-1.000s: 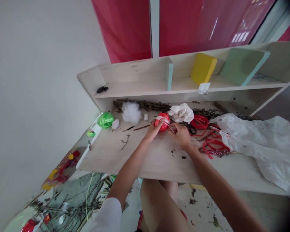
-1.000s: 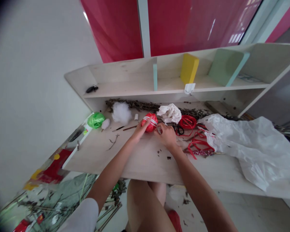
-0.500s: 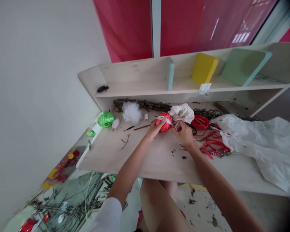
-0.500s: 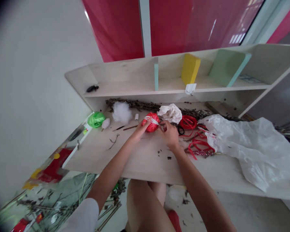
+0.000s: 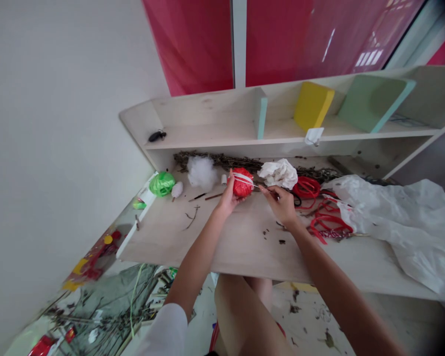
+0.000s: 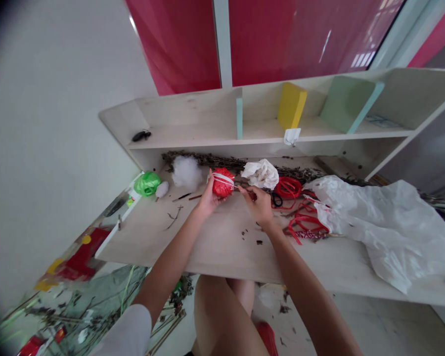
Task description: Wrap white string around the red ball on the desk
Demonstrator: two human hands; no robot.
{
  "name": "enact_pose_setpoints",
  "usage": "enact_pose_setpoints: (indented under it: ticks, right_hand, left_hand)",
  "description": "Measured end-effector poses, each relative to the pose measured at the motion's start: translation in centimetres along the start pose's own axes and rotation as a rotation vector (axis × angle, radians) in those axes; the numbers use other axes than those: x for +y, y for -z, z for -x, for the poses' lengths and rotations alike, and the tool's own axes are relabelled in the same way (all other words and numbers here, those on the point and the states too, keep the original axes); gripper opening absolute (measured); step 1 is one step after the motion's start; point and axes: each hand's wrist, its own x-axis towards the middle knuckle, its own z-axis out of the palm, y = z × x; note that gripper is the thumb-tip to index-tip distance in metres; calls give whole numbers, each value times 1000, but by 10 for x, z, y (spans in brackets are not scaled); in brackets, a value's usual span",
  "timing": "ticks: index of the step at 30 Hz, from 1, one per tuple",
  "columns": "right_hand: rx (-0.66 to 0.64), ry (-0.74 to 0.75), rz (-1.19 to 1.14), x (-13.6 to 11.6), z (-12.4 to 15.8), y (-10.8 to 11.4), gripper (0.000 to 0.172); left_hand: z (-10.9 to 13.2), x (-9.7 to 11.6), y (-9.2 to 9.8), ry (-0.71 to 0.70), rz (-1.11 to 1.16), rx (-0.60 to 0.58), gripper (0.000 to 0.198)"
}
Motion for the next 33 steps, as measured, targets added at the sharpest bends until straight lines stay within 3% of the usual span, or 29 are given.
enact_pose_setpoints:
  ticks: [4, 10, 14, 21, 25, 33]
  right_hand:
    - [100, -73, -52, 1, -3, 2, 46]
    - [199, -135, -107, 3, -6, 4, 47]
    - [128, -134, -93, 0, -4, 1, 49]
    - [52, -135, -63, -1, -4, 1, 54]
    - [-27, -136, -67, 1, -4, 0, 54]
    - [-91, -117, -56, -3, -3, -4, 61]
  left_hand:
    - [0, -3, 0, 9, -46, -68, 70]
    - [-3, -7, 0, -30, -80, -33, 67]
    - [-4, -7, 1, -9, 37, -3, 71]
    - [1, 4, 2, 83, 221, -130, 78]
    - [3, 8, 3, 185, 243, -142, 83]
    - [10, 9, -4, 321, 314, -206, 69]
